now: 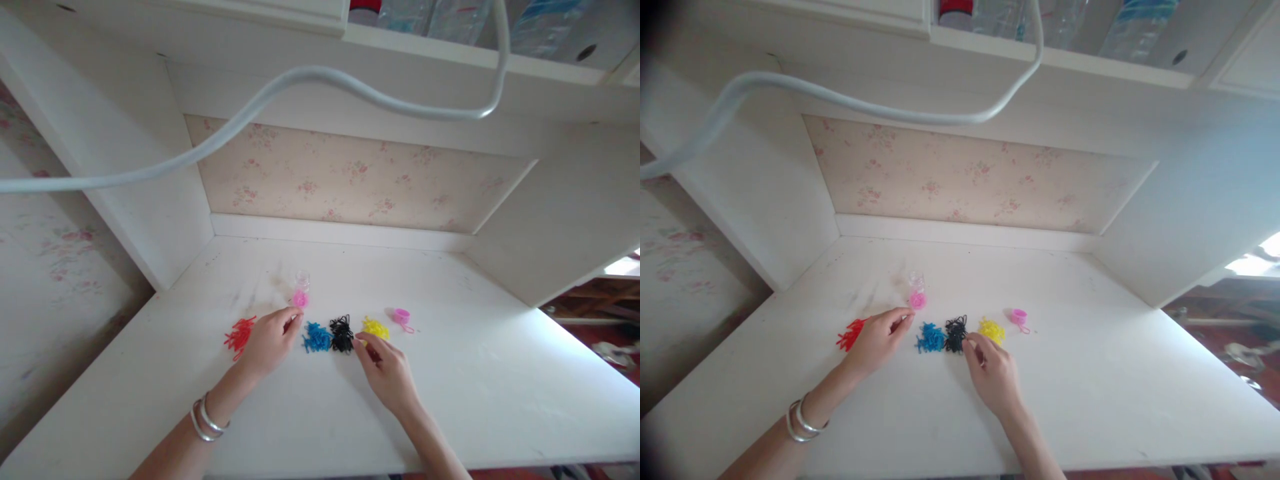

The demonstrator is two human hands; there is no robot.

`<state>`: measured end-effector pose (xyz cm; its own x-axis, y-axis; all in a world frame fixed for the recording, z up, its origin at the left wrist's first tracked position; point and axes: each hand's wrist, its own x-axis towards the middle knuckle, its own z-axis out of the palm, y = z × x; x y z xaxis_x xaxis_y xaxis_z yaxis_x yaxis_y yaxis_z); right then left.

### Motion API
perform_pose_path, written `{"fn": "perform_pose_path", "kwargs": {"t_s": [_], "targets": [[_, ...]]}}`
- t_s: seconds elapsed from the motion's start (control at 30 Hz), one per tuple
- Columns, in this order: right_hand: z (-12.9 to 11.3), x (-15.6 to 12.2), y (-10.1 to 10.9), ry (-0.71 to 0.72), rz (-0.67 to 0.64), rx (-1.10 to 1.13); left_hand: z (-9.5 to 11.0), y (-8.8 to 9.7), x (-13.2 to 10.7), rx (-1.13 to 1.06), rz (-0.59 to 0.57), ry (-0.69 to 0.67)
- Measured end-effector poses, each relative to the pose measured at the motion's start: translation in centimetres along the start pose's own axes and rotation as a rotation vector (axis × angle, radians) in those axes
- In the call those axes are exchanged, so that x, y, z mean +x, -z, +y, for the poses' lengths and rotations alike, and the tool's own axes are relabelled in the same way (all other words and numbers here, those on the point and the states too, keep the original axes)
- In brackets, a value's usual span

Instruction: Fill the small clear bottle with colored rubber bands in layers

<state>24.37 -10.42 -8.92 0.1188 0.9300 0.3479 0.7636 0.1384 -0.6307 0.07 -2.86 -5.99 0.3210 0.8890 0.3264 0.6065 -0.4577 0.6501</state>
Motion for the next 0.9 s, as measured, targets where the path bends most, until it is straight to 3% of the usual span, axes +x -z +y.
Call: {"fn": "perform_pose_path", "kwargs": {"t_s": [0.2, 0.3, 0.63, 0.9], "targets": [[4.3, -0.4, 2.1, -0.186, 0.012, -0.253, 0.2, -0.1, 0.0, 0.026, -0.034, -0.013], [4.6, -0.6, 1.9, -0.181, -0.009, -0.281, -0.1, -0.5, -0.1, 0.015, -0.013, -0.009], [4.8, -1.1, 1.4, -0.138, 0.041, -0.221, -1.9, -0.3, 1.4, 0.078, 0.25, 0.131], [5.0, -0.9, 1.9, -0.309, 0.159, -0.004, -2.6, -2.1, 4.5, 0.09, 0.127, 0.197]]}}
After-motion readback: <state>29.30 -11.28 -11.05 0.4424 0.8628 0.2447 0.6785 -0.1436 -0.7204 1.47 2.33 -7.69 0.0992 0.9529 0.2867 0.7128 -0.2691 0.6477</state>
